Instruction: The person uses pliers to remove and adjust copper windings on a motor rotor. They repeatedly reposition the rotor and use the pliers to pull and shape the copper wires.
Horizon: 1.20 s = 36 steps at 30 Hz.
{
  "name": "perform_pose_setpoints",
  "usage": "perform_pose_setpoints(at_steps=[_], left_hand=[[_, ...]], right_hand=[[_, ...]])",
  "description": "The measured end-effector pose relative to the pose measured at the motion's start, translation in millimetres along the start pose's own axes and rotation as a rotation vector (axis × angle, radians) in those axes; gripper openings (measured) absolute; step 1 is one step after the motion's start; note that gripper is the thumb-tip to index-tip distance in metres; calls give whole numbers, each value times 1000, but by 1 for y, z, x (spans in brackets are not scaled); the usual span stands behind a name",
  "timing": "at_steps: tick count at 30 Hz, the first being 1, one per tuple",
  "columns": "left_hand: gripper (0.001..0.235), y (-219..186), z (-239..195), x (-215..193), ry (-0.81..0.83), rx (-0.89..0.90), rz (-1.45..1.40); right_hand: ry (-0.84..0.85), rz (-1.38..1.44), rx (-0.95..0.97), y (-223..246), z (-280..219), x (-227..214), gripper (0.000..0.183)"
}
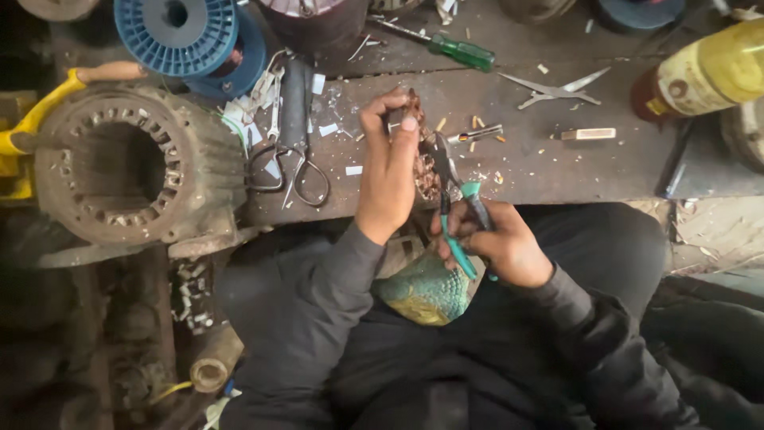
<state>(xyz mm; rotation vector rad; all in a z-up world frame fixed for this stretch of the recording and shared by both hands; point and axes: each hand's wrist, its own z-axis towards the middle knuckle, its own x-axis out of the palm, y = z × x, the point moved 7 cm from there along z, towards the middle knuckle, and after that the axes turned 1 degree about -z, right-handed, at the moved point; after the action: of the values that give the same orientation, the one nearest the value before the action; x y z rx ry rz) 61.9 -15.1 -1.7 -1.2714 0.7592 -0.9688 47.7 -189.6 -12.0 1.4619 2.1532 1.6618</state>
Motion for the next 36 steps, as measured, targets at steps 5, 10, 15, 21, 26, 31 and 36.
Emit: perform_pose_setpoints(at_steps=[5, 10, 15, 21, 26, 31, 36], left_hand=[[30, 2, 0, -8, 49, -39, -75], [31, -9, -4, -4, 88, 61, 44], [34, -14, -2, 3, 112, 27, -84], [32, -20, -2, 1, 85, 128, 112], [30, -26, -1, 1, 75, 162, 193], [29, -28, 0, 3, 81, 159, 257], [29, -31, 4, 3, 88, 185, 296]], right_hand=[[234, 470, 25, -2, 9, 20, 27], [282, 602, 38, 3, 5, 30, 26], [226, 387, 47, 3, 1, 21, 25], [368, 696, -2, -1, -5, 28, 26], [253, 229, -15, -3, -11, 11, 29], [378, 540, -64, -2, -23, 11, 25], [52, -67, -172, -3, -17, -8, 34]])
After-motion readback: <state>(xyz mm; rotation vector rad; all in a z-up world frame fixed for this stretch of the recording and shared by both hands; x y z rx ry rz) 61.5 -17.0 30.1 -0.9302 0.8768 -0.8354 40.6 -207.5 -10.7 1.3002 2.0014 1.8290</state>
